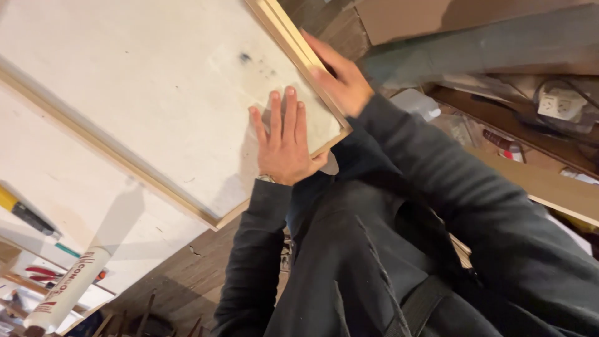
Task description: The recorder assembles wooden frame pieces by fitting them together and applying glue to the joints.
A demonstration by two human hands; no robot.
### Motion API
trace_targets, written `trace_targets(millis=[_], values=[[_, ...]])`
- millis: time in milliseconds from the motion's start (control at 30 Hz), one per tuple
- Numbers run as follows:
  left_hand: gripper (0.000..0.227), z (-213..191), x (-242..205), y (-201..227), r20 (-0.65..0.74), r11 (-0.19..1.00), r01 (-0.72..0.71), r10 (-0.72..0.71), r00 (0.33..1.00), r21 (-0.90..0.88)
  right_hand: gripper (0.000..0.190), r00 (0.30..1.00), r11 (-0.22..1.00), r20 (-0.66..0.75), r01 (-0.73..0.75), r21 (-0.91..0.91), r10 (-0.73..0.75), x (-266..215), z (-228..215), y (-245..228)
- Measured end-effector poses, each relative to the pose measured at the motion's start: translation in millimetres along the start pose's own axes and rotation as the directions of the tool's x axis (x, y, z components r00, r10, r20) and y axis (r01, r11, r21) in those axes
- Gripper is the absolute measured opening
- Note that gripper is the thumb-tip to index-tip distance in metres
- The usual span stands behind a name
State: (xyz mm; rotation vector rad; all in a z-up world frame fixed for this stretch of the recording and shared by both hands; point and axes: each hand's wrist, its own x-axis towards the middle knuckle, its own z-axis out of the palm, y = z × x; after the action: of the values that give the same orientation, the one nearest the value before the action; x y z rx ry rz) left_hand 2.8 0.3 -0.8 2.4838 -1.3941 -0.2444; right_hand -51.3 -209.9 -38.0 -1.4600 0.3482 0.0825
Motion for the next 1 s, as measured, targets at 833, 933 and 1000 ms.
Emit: trace_targets(millis=[833,933,1000], values=[[0.092,-3.2,2.4,3.6,0.051,1.0,-0.018,0.018,0.999,0.003,0.059,0.98,0.979,-0.142,-0.157,-0.131,0.138,1.3,2.5,-35.7],[0.085,-0.1,0.9,6.0,-0.031,0.998,-0.06,0.061,0.998,0.014,0.059,0.997,0.997,-0.045,0.061,-0.051,-0.064,-81.4,-12.3,20.8],[0.084,-1.7,2.4,4.2,-0.04,0.995,-0.1,0.1,0.994,-0.013,0.062,0.986,0.98,0.002,-0.168,-0.104,0.169,-173.4,-22.2,62.1]])
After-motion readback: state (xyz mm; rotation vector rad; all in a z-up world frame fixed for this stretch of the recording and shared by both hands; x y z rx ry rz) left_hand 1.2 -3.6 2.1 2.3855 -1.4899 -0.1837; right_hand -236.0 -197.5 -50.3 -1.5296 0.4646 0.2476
